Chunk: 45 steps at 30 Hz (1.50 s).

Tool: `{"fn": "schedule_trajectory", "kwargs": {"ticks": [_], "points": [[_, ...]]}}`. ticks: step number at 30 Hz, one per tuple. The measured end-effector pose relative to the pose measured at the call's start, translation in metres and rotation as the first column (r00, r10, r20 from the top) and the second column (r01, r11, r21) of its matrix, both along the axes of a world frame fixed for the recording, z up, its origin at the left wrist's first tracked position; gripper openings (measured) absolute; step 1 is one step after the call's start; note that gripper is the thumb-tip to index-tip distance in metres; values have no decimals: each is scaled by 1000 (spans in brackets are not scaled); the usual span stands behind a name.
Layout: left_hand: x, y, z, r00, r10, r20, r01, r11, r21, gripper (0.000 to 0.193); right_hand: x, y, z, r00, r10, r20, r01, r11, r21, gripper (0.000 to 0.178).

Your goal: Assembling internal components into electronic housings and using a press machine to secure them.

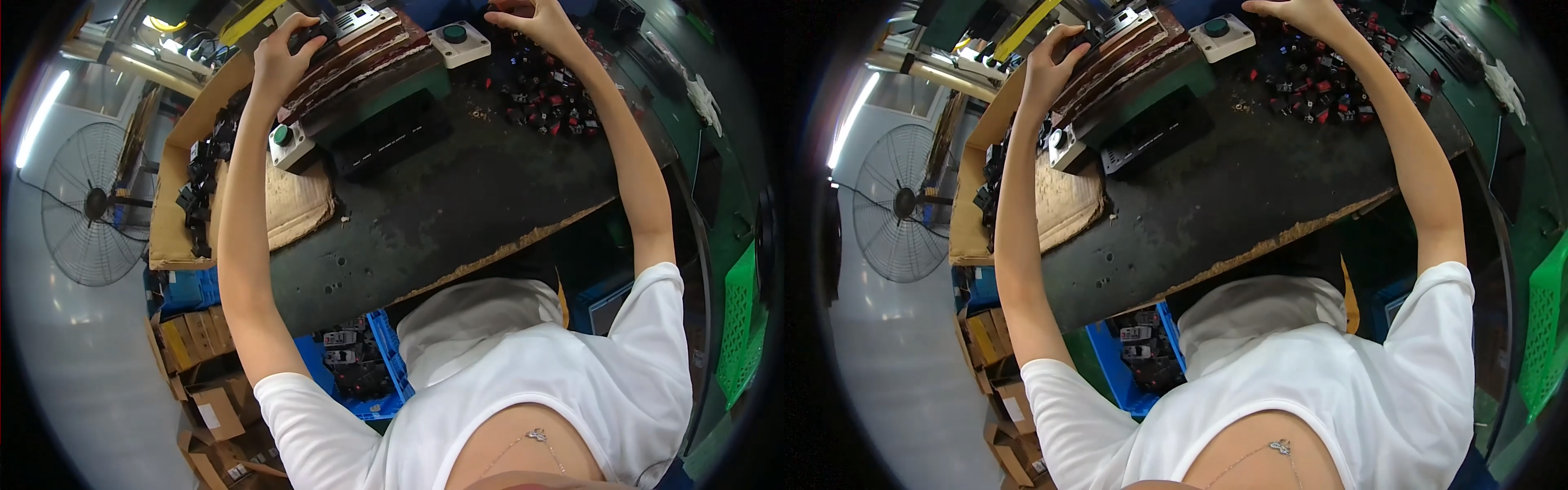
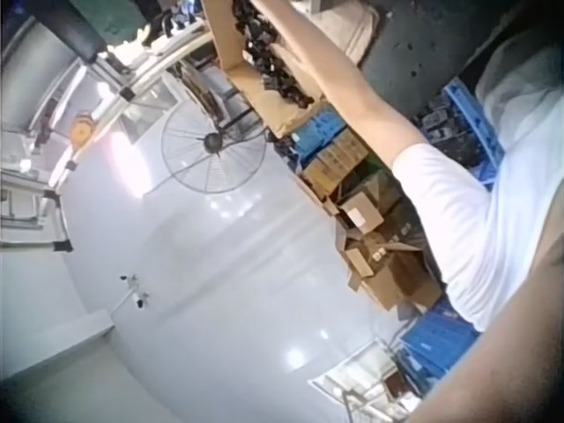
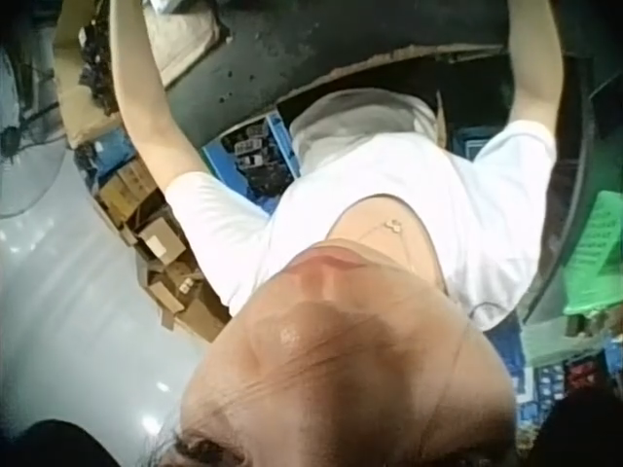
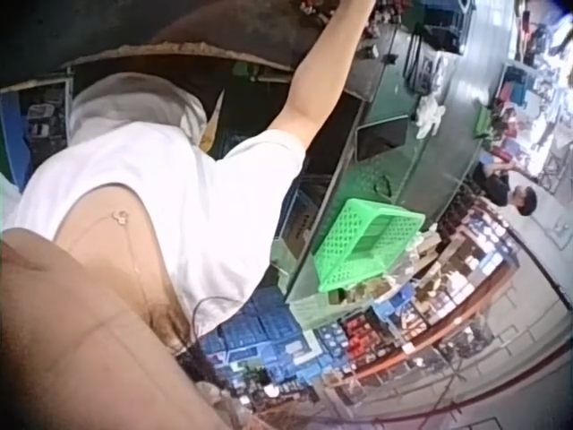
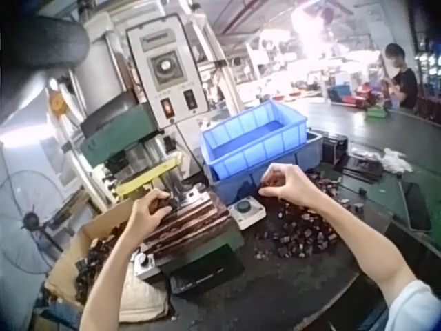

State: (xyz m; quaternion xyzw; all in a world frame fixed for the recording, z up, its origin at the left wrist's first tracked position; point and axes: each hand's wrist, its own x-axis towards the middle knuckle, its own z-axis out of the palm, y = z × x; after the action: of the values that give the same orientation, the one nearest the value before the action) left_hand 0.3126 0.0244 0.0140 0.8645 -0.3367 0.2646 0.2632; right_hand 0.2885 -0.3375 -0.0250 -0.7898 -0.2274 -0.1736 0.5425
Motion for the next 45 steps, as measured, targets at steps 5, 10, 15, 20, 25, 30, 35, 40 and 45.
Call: {"fn": "schedule_trajectory", "kwargs": {"ticks": [5, 10, 15, 20, 25, 30, 35, 40, 45], "points": [[-1, 1, -4, 993, 86, 78, -90, 995, 51, 27, 2, 1, -2, 999, 38, -16, -37, 997, 70, 18], [-10, 0, 6, 992, -51, -112, 51, 999, 3, 25, 2, 2, -3, 998, 55, -16, -53, 992, 117, 17], [-11, 2, 16, 991, -44, -125, 54, 995, 81, 26, 2, 3, -4, 999, 41, 1, -41, 997, 69, 19], [-10, 4, 12, 982, -99, -162, 109, 993, 54, 26, 1, 5, -5, 998, 69, -3, -69, 994, 81, 19], [-18, 4, 6, 998, 9, -67, 0, 991, 131, 31, 2, 6, -4, 998, 70, -3, -69, 994, 81, 18], [-30, 7, 7, 990, 117, 72, -135, 931, 339, 39, 2, 5, -4, 999, 34, -37, -31, 997, 64, 20], [-66, 8, 7, 976, 178, 128, -206, 942, 265, 52, -4, 13, 0, 971, 133, -198, -82, 966, 246, 24], [-112, 17, -8, 952, 166, 259, -210, 966, 152, 44, 43, -10, -35, 522, 809, 271, -797, 349, 494, 28], [-141, 44, -53, 882, 400, 250, -435, 894, 106, 37, 13, -2, -14, 860, 420, -291, -270, 856, 441, 34]]}}
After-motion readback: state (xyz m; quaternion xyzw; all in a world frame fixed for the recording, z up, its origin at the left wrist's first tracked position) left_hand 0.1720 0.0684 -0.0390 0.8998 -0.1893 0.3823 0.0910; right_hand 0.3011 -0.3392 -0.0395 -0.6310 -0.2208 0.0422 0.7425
